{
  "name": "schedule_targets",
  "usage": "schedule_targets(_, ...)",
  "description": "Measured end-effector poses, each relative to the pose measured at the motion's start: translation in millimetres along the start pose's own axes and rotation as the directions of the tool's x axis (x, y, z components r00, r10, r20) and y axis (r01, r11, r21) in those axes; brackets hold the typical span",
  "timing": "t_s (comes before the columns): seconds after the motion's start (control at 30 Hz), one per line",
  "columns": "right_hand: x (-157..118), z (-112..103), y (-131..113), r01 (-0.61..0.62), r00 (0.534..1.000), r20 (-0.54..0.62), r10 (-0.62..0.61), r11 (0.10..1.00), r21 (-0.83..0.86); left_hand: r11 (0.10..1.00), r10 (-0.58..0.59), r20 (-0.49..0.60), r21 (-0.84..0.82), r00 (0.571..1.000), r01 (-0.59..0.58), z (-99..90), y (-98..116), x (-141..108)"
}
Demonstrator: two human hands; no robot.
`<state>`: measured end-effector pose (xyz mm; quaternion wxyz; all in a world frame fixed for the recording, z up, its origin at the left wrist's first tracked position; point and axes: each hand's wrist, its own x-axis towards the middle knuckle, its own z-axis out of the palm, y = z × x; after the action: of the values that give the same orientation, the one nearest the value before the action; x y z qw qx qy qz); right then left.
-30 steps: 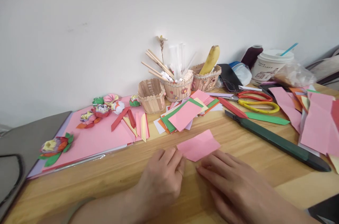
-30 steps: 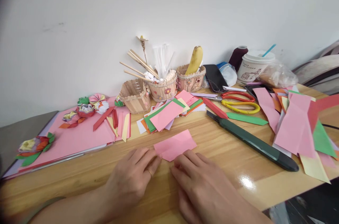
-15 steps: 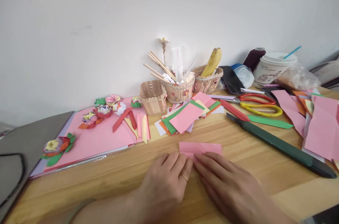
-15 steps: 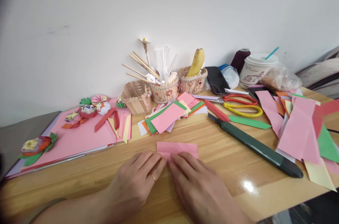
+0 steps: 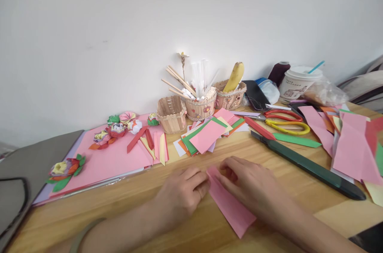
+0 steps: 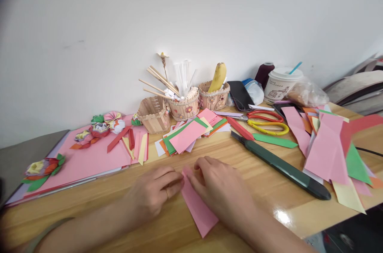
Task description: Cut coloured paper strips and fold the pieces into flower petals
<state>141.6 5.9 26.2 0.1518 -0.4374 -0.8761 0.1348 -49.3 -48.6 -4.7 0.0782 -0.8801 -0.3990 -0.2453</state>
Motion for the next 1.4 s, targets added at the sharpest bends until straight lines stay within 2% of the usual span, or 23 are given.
schedule_targets(0.1, 14, 5, 2, -0.085, 0.989, 0.129, 0.079, 0.995, 0.044, 1.0, -0.009, 0.021, -0.021, 1.0, 0.009, 2.3, -5, 0)
schedule_targets(0.23, 14, 9, 4, -0.082, 0.989, 0.124, 0.074, 0.995, 0.056, 0.997, 0.062, 0.035, 0.037, 0.997, -0.063, 4.7, -10, -2)
schedule_targets(0.27, 12, 11, 5, -0.056, 0.993, 0.11, 0.05, 0.997, 0.051, 0.995, 0.079, 0.048, 0.052, 0.996, -0.081, 4.4, -12, -2)
schedule_targets(0.33, 6, 13, 8, 0.072, 0.995, 0.061, -0.074, 0.997, 0.038, 0.991, 0.109, 0.08, 0.065, 0.991, -0.114, 2.9, -14, -2)
schedule_targets(0.4, 1, 14, 11, 0.256, 0.966, 0.022, -0.256, 0.967, 0.023, 0.99, 0.131, 0.085, 0.051, 0.988, -0.135, 1.4, -16, -1)
schedule_targets(0.47, -2, 14, 14, 0.383, 0.923, 0.017, -0.384, 0.923, 0.017, 0.992, 0.125, 0.052, 0.017, 0.991, -0.126, 0.8, -17, 0)
schedule_targets(0.57, -4, 11, 17, 0.45, 0.892, 0.037, -0.45, 0.893, 0.005, 0.993, 0.11, -0.016, -0.039, 0.994, -0.11, 1.4, -17, 1)
schedule_targets(0.63, -4, 9, 18, 0.481, 0.876, 0.047, -0.48, 0.876, -0.009, 0.993, 0.101, -0.021, -0.057, 0.995, -0.102, 1.9, -16, 2)
schedule_targets(0.77, -3, 10, 19, 0.559, 0.829, 0.023, -0.559, 0.826, -0.072, 0.996, -0.001, -0.028, -0.087, 1.0, -0.001, 1.4, -14, 4)
schedule_targets(0.8, -2, 11, 19, 0.574, 0.818, 0.011, -0.575, 0.814, -0.088, 0.997, 0.013, -0.032, -0.079, 0.999, -0.015, 1.0, -15, 4)
schedule_targets(0.9, -2, 13, 20, 0.592, 0.804, -0.003, -0.595, 0.8, -0.096, 0.987, 0.158, 0.013, 0.005, 0.987, -0.158, -0.1, -20, 0)
schedule_targets(0.97, -2, 14, 20, 0.589, 0.807, 0.008, -0.591, 0.804, -0.083, 0.976, 0.212, 0.057, 0.047, 0.976, -0.215, -0.2, -24, -4)
schedule_targets(1.17, -2, 11, 19, 0.584, 0.812, 0.027, -0.584, 0.81, -0.054, 0.969, 0.232, 0.096, 0.069, 0.968, -0.239, 1.7, -27, -6)
schedule_targets(1.4, -4, 11, 25, 0.555, 0.832, 0.029, -0.555, 0.832, -0.002, 0.976, 0.205, 0.064, 0.067, 0.977, -0.209, 0.7, -25, -4)
